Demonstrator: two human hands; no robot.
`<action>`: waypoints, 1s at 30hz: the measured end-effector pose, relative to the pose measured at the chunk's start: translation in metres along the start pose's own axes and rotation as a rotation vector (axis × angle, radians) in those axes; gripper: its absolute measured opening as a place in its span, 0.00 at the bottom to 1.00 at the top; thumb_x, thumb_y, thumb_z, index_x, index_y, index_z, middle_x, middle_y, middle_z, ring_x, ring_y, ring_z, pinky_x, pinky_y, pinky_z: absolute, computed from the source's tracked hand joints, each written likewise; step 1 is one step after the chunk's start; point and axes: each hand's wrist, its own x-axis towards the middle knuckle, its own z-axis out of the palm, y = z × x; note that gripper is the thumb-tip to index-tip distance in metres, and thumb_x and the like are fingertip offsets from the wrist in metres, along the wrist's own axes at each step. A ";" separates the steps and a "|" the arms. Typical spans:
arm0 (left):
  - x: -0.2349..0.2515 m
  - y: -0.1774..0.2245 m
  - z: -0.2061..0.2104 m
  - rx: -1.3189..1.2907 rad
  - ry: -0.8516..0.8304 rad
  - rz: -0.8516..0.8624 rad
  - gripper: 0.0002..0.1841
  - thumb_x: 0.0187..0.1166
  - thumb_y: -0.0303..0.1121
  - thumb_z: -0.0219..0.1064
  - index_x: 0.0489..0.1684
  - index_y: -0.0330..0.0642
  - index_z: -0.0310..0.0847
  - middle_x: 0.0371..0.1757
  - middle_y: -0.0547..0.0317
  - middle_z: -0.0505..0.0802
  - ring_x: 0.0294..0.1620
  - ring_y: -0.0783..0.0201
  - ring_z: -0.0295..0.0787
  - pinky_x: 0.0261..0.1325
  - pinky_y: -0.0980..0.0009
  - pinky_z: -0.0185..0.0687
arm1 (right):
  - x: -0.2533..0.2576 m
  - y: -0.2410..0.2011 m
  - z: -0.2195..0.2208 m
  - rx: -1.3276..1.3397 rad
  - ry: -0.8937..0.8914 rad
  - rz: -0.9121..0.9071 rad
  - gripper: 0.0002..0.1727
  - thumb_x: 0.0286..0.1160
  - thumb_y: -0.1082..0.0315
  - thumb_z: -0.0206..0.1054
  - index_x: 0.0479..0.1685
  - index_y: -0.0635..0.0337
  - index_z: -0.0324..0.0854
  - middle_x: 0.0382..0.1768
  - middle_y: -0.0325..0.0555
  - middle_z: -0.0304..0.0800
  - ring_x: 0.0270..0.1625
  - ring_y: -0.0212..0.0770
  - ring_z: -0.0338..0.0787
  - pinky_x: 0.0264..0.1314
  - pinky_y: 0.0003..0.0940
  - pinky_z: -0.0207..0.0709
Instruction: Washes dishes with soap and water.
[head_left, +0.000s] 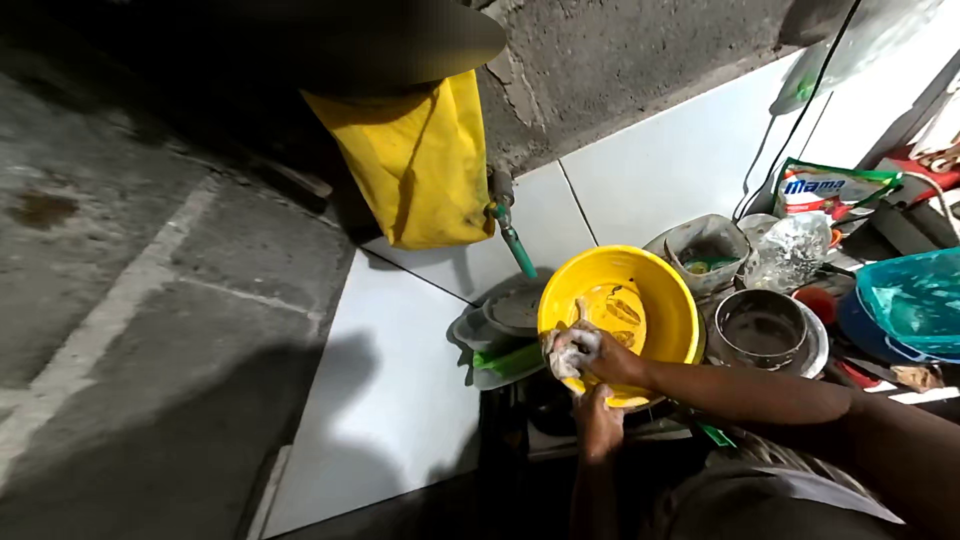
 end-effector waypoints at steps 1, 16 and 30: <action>-0.002 0.000 0.000 0.026 -0.005 -0.013 0.26 0.73 0.14 0.53 0.73 0.33 0.61 0.49 0.45 0.83 0.42 0.56 0.89 0.39 0.55 0.90 | 0.003 -0.001 -0.004 0.005 0.027 -0.006 0.17 0.80 0.70 0.66 0.62 0.69 0.85 0.63 0.61 0.87 0.66 0.44 0.86 0.74 0.38 0.77; -0.021 -0.002 -0.006 0.204 0.037 0.083 0.25 0.75 0.14 0.56 0.74 0.28 0.61 0.50 0.47 0.83 0.44 0.67 0.85 0.48 0.69 0.86 | 0.017 0.002 -0.117 -1.078 -0.391 -0.013 0.15 0.82 0.74 0.62 0.62 0.72 0.84 0.66 0.68 0.83 0.73 0.67 0.80 0.79 0.58 0.71; -0.033 0.022 0.000 0.372 -0.074 -0.118 0.29 0.79 0.15 0.56 0.81 0.32 0.55 0.55 0.43 0.82 0.45 0.60 0.87 0.44 0.63 0.88 | 0.049 -0.026 -0.110 -0.940 -0.611 -0.729 0.10 0.77 0.74 0.67 0.51 0.62 0.91 0.52 0.57 0.92 0.60 0.58 0.90 0.67 0.54 0.81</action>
